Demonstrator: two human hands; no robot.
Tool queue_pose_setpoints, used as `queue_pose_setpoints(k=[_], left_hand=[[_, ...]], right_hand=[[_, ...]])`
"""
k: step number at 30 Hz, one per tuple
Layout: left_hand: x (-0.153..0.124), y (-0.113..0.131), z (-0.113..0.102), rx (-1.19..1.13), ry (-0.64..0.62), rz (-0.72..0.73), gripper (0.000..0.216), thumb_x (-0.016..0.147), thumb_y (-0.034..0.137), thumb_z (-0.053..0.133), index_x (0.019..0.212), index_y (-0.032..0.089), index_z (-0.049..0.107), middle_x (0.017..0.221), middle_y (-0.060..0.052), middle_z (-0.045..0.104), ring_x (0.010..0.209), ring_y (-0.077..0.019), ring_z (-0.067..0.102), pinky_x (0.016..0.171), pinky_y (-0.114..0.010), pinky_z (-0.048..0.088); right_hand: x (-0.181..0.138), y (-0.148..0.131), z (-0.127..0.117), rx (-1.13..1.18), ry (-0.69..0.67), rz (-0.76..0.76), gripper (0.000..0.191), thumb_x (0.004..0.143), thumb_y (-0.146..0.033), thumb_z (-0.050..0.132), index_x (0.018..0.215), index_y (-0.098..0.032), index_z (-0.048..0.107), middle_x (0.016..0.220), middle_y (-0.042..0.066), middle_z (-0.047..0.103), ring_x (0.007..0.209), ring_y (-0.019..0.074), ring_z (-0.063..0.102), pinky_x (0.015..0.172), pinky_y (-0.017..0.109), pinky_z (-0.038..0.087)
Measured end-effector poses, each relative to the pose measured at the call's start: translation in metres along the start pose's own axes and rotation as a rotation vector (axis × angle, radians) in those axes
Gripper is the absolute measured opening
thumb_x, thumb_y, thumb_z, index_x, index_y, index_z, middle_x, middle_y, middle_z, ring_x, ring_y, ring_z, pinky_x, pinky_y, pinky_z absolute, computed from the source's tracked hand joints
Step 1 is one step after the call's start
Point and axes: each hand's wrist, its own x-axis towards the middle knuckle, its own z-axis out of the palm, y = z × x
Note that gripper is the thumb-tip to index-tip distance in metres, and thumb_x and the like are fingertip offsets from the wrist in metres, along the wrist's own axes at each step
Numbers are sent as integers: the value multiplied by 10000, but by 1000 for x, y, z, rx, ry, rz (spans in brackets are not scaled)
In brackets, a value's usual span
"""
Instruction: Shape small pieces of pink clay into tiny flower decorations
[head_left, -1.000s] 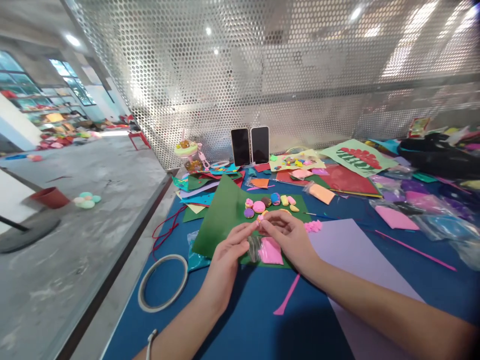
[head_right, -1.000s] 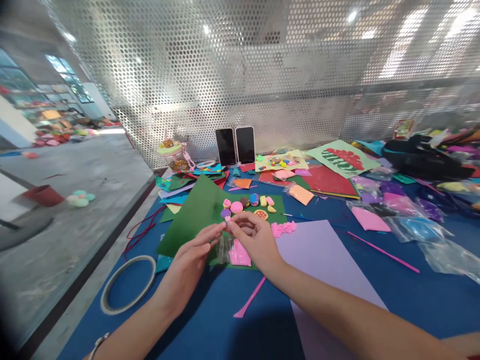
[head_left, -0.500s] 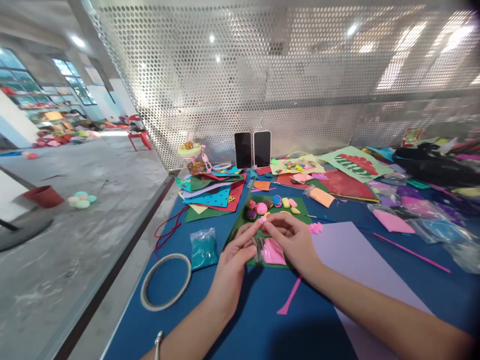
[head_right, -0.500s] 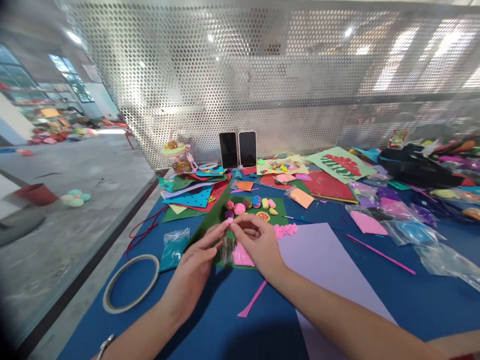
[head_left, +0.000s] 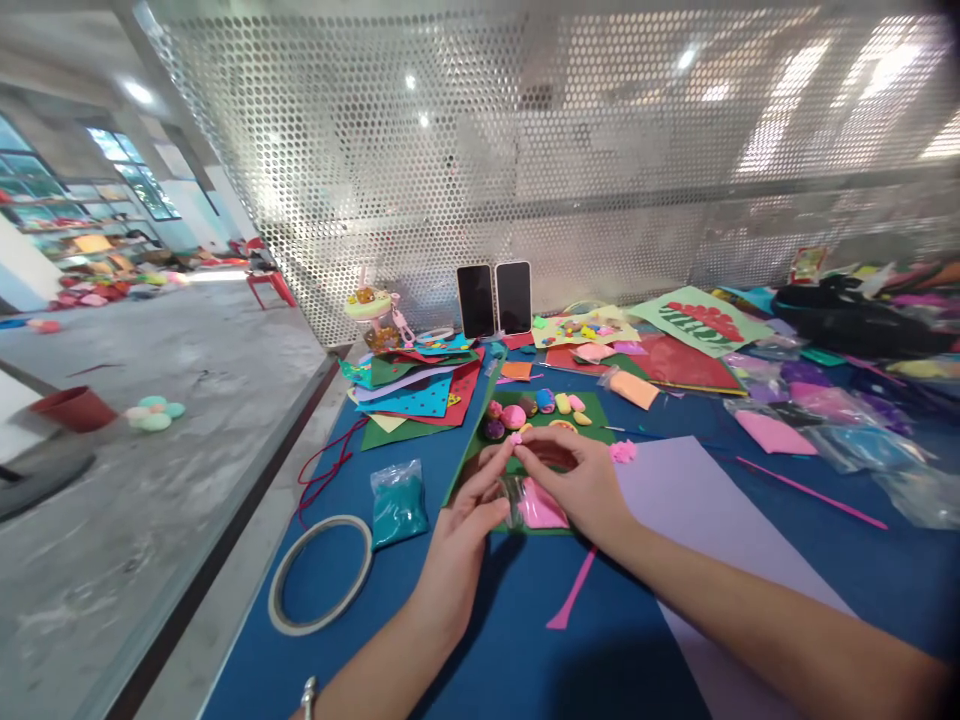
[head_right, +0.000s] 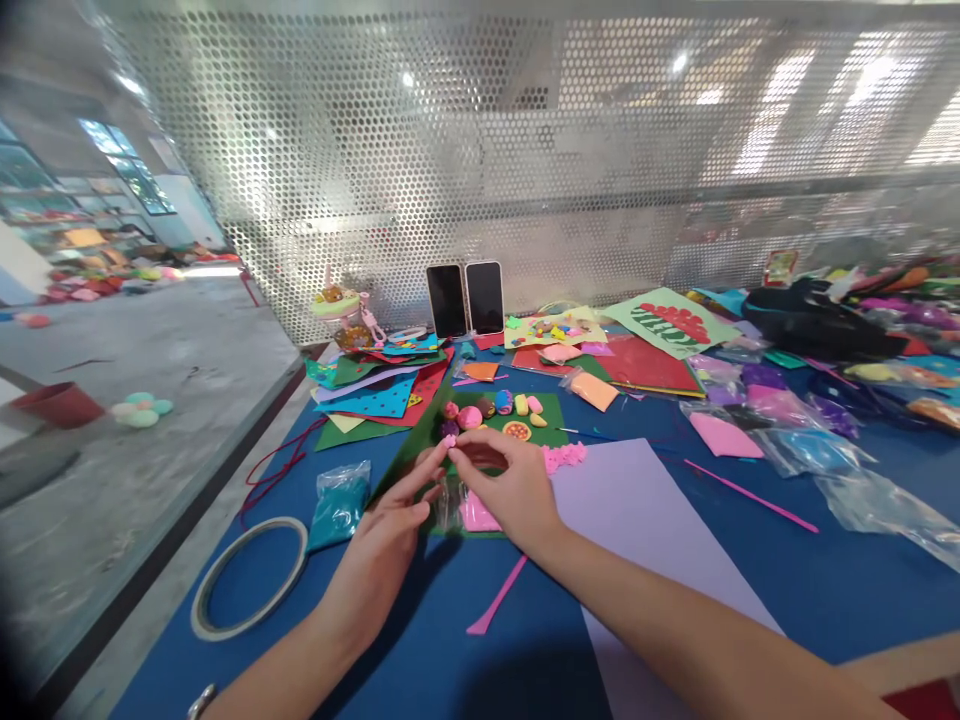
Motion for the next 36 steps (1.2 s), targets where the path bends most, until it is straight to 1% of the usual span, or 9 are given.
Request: queue_pose_setpoints(k=[4,9,13,18,21,23,25,31,36], left_hand=[[0,0,0,60,-2,23,406,697,232,610,1091,305,675,1359,30,509,1350,-247,286,1107,-385,227],[-1,3,1,204,58,62,401,682,214,612,1059,325,689,1293,28,556,1273,-254,401,1067,-387,309],[4,4,-2,377,87,130,433,694,175,572,1086,328,676,1200,2,588,1166,-226,496,959,-345,419],[13,10,-12,709,167,260,284,743,230,532,974,208,694,1044,-57,548,886,-174,586,776,-307,491],[16,17,-17,1020,111,338,153,758,232,531,788,181,673,917,-47,554,805,-177,571,776,-349,469],[17,20,-18,1192,53,357,122,743,216,557,675,183,653,857,-44,571,834,-203,557,807,-381,444],[18,19,-19,1279,0,362,111,722,208,592,637,191,661,858,-45,589,868,-220,543,837,-400,430],[19,8,-20,1302,-112,309,99,725,199,645,733,240,735,983,-42,612,980,-238,504,899,-414,418],[23,4,-18,1271,-99,292,144,719,171,649,744,273,748,1002,-30,628,986,-244,491,909,-438,405]], right_hand=[[2,0,-3,-88,12,-38,89,756,-238,661,823,-194,702,807,37,749,734,194,713,727,292,588],[3,-1,-5,-184,15,-104,88,757,-213,644,812,-192,709,799,39,750,712,197,709,700,298,586],[5,-2,-4,-167,17,-99,83,747,-187,632,795,-195,699,763,28,747,681,190,707,679,290,590],[5,-8,-11,-137,24,-63,71,751,-207,630,798,-195,683,784,37,743,711,194,708,706,292,586],[3,-14,-21,-127,-48,6,73,756,-231,625,799,-191,668,760,36,731,692,187,704,672,280,583],[-1,-16,-28,-164,-149,63,69,760,-240,616,783,-191,658,718,26,718,656,180,697,627,265,574],[-5,-15,-33,-230,-245,102,60,764,-229,603,759,-191,649,691,17,708,626,168,686,599,250,559],[-10,-8,-37,-287,-303,145,49,760,-196,577,751,-181,623,700,17,709,622,148,675,598,229,546],[-9,-4,-37,-270,-308,127,49,751,-196,576,752,-187,624,673,6,701,613,155,679,586,239,551]])
